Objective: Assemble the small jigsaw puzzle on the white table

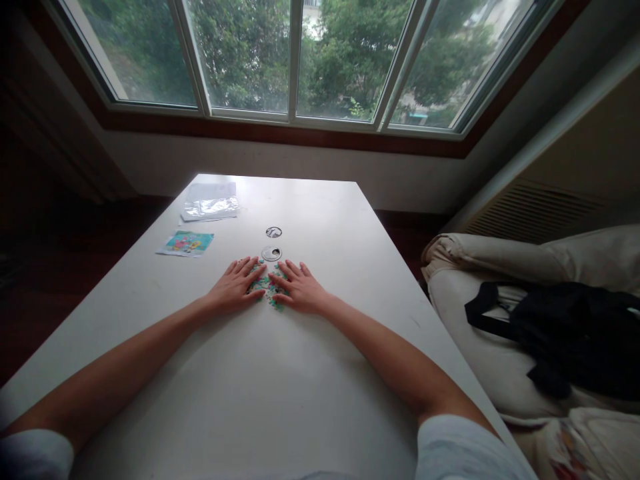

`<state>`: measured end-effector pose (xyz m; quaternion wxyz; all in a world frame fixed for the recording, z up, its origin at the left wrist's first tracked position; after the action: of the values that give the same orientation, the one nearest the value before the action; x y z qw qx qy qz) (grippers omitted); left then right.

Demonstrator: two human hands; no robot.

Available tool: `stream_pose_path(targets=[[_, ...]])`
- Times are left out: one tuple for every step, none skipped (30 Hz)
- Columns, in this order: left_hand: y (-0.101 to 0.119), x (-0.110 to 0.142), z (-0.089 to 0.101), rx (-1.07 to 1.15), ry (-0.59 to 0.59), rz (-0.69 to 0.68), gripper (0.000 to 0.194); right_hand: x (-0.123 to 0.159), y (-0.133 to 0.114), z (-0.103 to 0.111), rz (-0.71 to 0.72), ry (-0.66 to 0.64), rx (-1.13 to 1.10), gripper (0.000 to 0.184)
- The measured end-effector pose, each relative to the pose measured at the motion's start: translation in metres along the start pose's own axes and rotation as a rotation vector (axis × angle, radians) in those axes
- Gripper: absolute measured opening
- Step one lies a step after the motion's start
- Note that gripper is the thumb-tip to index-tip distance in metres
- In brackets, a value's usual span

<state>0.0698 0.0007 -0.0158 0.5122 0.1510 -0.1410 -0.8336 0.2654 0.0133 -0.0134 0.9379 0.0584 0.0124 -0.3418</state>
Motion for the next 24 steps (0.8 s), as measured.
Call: stream_pose_path(targets=[[0.0,0.0,0.0,0.003,0.004,-0.002,0.075,-0.001,-0.001,0.0,-0.006,0.003,0.001,0.066],[0.0,0.0,0.0,0.007,0.009,-0.001,0.074,-0.003,-0.002,0.0,-0.013,0.005,0.002,0.067],[-0.001,-0.001,0.0,0.01,0.016,0.0,0.073,-0.004,-0.003,0.0,-0.021,0.007,0.002,0.067],[-0.001,-0.001,0.001,0.013,0.022,0.001,0.072,-0.006,-0.004,0.0,-0.027,0.007,0.001,0.069],[-0.001,-0.001,0.001,0.016,0.026,0.004,0.071,-0.007,-0.004,-0.001,-0.032,0.007,-0.002,0.071],[-0.001,-0.001,0.001,0.018,0.028,0.007,0.071,-0.007,-0.004,-0.001,-0.036,0.006,-0.006,0.073],[-0.001,-0.001,0.001,0.02,0.029,0.01,0.07,-0.008,-0.004,-0.001,-0.038,0.006,-0.011,0.075],[0.0,-0.001,0.001,0.021,0.029,0.012,0.069,-0.008,-0.004,-0.001,-0.04,0.009,-0.017,0.076],[0.0,-0.001,0.002,0.022,0.029,0.012,0.069,-0.008,-0.004,-0.001,-0.044,0.015,-0.025,0.076],[0.0,-0.001,0.002,0.023,0.03,0.01,0.068,-0.007,-0.003,0.0,-0.051,0.026,-0.034,0.076],[0.001,-0.001,0.003,0.026,0.033,0.006,0.068,-0.007,-0.003,0.001,-0.061,0.042,-0.045,0.076],[0.001,-0.001,0.004,0.028,0.036,0.001,0.067,-0.006,-0.002,0.003,-0.073,0.061,-0.056,0.074],[0.002,-0.001,0.005,0.032,0.04,-0.005,0.067,-0.005,-0.001,0.005,-0.086,0.085,-0.068,0.071],[0.002,0.0,0.005,0.035,0.043,-0.012,0.066,-0.004,0.0,0.007,-0.098,0.111,-0.08,0.066],[0.002,0.0,0.006,0.04,0.047,-0.021,0.065,-0.002,0.001,0.009,-0.107,0.138,-0.092,0.061],[0.003,0.0,0.007,0.046,0.051,-0.03,0.064,-0.001,0.001,0.011,-0.112,0.163,-0.103,0.056],[0.003,0.0,0.007,0.052,0.054,-0.041,0.062,0.0,0.001,0.013,-0.113,0.184,-0.113,0.052],[0.004,0.0,0.008,0.059,0.059,-0.053,0.061,0.0,0.001,0.014,-0.109,0.198,-0.122,0.049],[0.004,0.001,0.008,0.066,0.063,-0.066,0.06,0.001,0.001,0.015,-0.102,0.207,-0.13,0.047],[0.005,0.001,0.009,0.073,0.067,-0.081,0.058,0.001,0.0,0.016,-0.092,0.21,-0.134,0.046],[0.006,0.001,0.009,0.079,0.07,-0.097,0.057,0.002,-0.001,0.016,-0.082,0.208,-0.137,0.045],[0.007,0.001,0.009,0.084,0.072,-0.112,0.056,0.002,-0.001,0.016,-0.07,0.203,-0.138,0.045],[0.007,0.001,0.01,0.09,0.072,-0.126,0.054,0.002,-0.002,0.015,-0.06,0.198,-0.137,0.046],[0.008,0.001,0.01,0.096,0.072,-0.136,0.053,0.002,-0.002,0.015,-0.053,0.194,-0.136,0.046]])
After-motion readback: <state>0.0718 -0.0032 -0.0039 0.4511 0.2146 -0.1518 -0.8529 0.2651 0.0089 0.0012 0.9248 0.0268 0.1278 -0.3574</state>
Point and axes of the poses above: each hand's wrist, its own x-axis away from the middle knuckle, its own z-axis out of the back of the hand, y = z × x, the point moved 6 cm from there along -x, towards the middle knuckle, and after that the axes turned 14 degrees about x, right-handed, at the moved point
